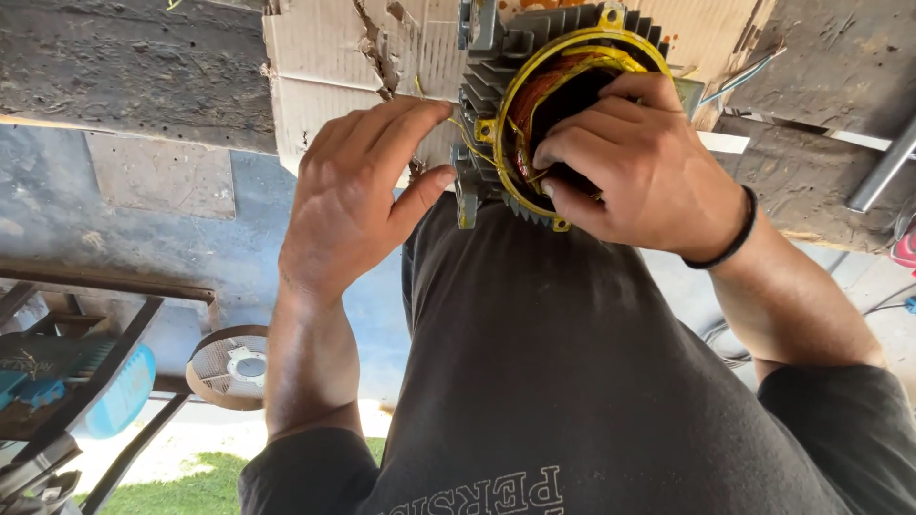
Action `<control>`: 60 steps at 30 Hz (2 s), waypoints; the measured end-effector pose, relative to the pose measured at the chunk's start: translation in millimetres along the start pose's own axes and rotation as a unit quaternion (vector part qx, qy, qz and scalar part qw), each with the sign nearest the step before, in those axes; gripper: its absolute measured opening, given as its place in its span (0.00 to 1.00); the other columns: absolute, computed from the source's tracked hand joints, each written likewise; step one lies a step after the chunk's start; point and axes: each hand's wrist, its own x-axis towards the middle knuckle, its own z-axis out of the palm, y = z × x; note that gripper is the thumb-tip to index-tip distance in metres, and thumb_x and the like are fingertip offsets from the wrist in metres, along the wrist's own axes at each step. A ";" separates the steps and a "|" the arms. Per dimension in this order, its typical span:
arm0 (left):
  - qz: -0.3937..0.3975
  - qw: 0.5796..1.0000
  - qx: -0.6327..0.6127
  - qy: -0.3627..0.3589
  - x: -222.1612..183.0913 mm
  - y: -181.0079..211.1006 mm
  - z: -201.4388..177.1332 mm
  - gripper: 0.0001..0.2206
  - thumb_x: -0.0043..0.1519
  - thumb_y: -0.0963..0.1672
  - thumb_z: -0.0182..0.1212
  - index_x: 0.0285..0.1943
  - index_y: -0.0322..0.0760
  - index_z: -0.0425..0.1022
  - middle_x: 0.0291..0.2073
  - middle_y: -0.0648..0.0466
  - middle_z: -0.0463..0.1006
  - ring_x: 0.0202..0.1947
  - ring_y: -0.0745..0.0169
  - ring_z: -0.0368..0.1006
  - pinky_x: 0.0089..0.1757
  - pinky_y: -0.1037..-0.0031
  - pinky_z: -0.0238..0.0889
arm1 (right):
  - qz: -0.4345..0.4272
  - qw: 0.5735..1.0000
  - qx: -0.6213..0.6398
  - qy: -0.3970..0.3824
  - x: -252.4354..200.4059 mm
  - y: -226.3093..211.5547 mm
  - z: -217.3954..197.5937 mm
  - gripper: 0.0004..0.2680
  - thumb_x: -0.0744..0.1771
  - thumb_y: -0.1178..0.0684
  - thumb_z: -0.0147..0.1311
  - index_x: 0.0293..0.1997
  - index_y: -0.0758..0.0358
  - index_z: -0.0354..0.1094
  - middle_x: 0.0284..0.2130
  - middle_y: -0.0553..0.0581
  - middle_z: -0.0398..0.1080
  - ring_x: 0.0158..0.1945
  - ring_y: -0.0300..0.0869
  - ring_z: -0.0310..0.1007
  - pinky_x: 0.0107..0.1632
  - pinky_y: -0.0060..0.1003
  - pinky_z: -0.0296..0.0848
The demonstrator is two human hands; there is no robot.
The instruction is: Stripping copper windings from an electric motor stator using a knife and manual pulling
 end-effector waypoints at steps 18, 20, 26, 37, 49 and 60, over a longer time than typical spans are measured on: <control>0.098 0.993 0.032 0.062 21.0 44.2 46.4 0.12 0.64 0.51 0.73 0.49 0.47 0.79 0.30 0.63 0.75 0.30 0.66 0.73 0.34 0.72 0.62 | 0.025 0.992 0.043 -0.114 -16.7 1.1 -38.4 0.10 0.67 0.45 0.60 0.49 0.57 0.71 0.28 0.47 0.74 0.30 0.41 0.74 0.51 0.48 0.69; 0.082 0.994 -0.055 0.037 24.0 45.5 41.9 0.08 0.66 0.42 0.68 0.46 0.39 0.71 0.31 0.57 0.75 0.27 0.61 0.72 0.31 0.68 0.64 | -0.014 0.995 -0.093 -0.045 -14.9 -0.9 -23.6 0.01 0.71 0.49 0.59 0.45 0.47 0.74 0.40 0.41 0.75 0.40 0.36 0.74 0.61 0.41 0.63; 0.062 0.995 -0.060 0.042 20.2 47.5 34.2 0.04 0.68 0.43 0.61 0.47 0.38 0.74 0.33 0.58 0.79 0.30 0.59 0.75 0.33 0.67 0.65 | -0.104 0.994 -0.036 0.014 -10.2 10.8 -11.7 0.07 0.73 0.53 0.56 0.35 0.52 0.74 0.36 0.47 0.74 0.34 0.44 0.71 0.48 0.40 0.66; 0.087 0.995 0.012 0.046 14.3 59.2 59.3 0.07 0.66 0.47 0.65 0.43 0.42 0.77 0.23 0.60 0.72 0.25 0.59 0.69 0.35 0.66 0.58 | -0.044 0.970 -0.114 -0.211 -3.4 9.3 -19.3 0.13 0.61 0.34 0.50 0.22 0.48 0.67 0.18 0.45 0.66 0.26 0.45 0.71 0.34 0.42 0.68; 0.013 0.990 -0.140 0.031 26.1 58.6 51.6 0.08 0.68 0.44 0.58 0.35 0.41 0.69 0.21 0.62 0.71 0.21 0.62 0.66 0.35 0.67 0.56 | -0.082 0.969 -0.232 -0.005 -2.6 31.4 -2.0 0.11 0.75 0.52 0.56 0.34 0.50 0.60 0.26 0.45 0.56 0.25 0.37 0.58 0.27 0.33 0.58; 0.007 0.986 -0.168 0.007 23.3 58.1 46.4 0.08 0.71 0.45 0.54 0.38 0.44 0.72 0.24 0.62 0.71 0.23 0.63 0.66 0.34 0.67 0.52 | 0.189 0.969 0.114 0.112 -125.6 78.3 -37.6 0.10 0.79 0.74 0.62 0.41 0.85 0.71 0.31 0.69 0.66 0.33 0.51 0.62 0.39 0.46 0.57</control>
